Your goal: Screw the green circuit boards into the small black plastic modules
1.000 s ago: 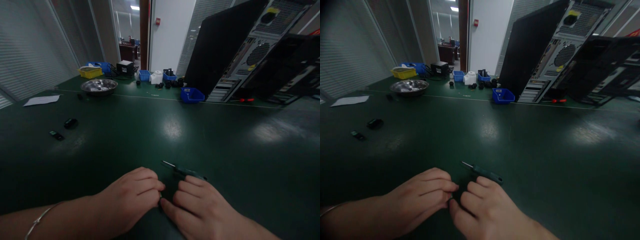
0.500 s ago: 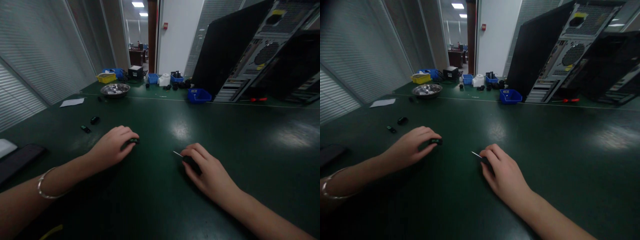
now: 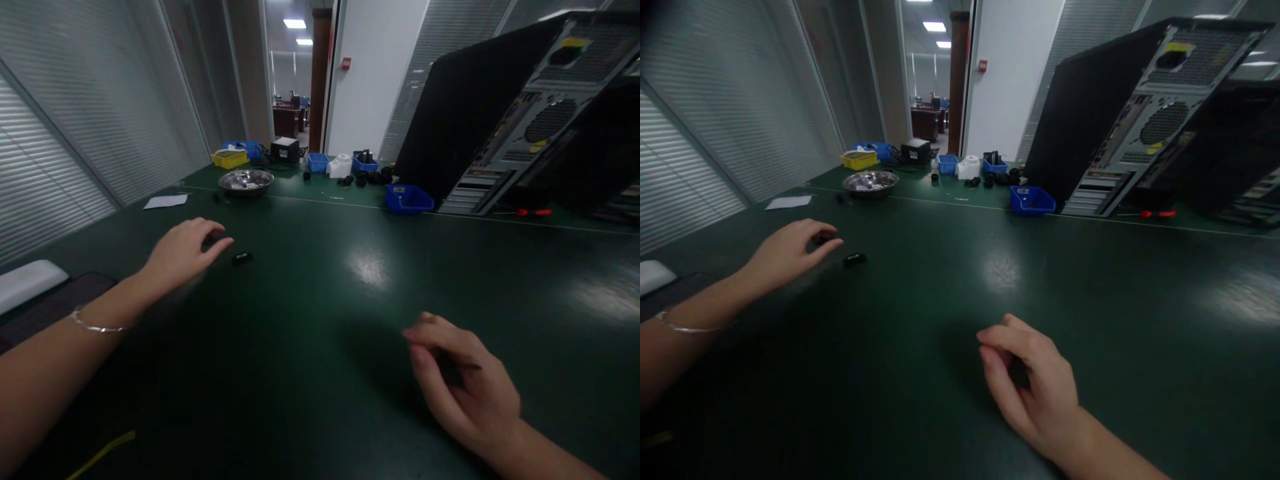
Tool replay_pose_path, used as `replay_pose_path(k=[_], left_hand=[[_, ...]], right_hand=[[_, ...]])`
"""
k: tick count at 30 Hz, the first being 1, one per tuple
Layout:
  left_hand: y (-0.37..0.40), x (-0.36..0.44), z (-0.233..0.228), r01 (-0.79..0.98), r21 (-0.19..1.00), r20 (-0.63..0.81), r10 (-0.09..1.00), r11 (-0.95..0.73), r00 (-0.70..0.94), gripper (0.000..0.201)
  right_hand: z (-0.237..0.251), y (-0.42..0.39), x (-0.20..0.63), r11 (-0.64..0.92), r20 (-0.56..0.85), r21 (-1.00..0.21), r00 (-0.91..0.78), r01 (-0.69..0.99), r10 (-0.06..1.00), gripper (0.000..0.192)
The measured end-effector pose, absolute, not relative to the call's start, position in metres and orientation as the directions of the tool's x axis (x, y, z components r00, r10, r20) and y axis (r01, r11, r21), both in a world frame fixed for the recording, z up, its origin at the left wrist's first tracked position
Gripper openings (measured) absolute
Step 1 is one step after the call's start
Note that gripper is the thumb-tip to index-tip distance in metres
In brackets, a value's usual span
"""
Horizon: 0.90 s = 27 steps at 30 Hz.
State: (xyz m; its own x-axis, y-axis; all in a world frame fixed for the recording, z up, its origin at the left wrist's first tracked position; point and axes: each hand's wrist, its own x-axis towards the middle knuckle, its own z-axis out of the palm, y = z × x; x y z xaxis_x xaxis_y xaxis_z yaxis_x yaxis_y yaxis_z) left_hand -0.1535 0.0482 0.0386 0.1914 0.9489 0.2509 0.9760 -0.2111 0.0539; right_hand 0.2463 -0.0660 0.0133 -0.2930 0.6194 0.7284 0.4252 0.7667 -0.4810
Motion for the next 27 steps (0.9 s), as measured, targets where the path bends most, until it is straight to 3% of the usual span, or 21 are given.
replay_pose_path(k=[6,12,15,18,21,23,25,27], left_hand=[[0.048,-0.2,0.046,1.0,-0.022,0.181,0.983,-0.005,0.009,0.065],[0.057,-0.21,0.036,0.999,-0.012,0.11,0.993,-0.039,0.04,0.046],[0.055,-0.203,0.046,0.999,-0.026,0.14,0.989,-0.034,0.037,0.034],[0.043,-0.18,0.061,0.999,-0.038,0.253,0.966,-0.036,0.044,0.038],[0.023,-0.136,0.066,0.988,-0.011,0.319,0.936,-0.155,0.151,0.044],[0.009,-0.1,0.062,0.942,0.019,0.274,0.908,-0.335,0.317,0.035],[-0.002,-0.063,0.054,0.813,0.059,0.214,0.802,-0.58,0.557,0.024],[-0.008,-0.031,0.046,0.717,0.072,0.184,0.715,-0.694,0.674,0.021]], right_hand=[[0.018,-0.061,0.245,0.811,0.706,-0.402,-0.419,0.426,0.571,0.027],[0.013,-0.056,0.241,0.753,0.578,-0.467,-0.486,0.463,0.656,0.016],[0.011,-0.055,0.238,0.712,0.473,-0.53,-0.536,0.461,0.699,0.013],[0.01,-0.052,0.234,0.666,0.377,-0.572,-0.568,0.479,0.732,0.012],[0.01,-0.051,0.232,0.642,0.343,-0.583,-0.565,0.499,0.751,0.013],[0.01,-0.05,0.232,0.632,0.329,-0.592,-0.565,0.501,0.757,0.013],[0.01,-0.051,0.234,0.628,0.32,-0.601,-0.571,0.494,0.756,0.014],[0.009,-0.051,0.235,0.624,0.313,-0.61,-0.575,0.489,0.756,0.014]])
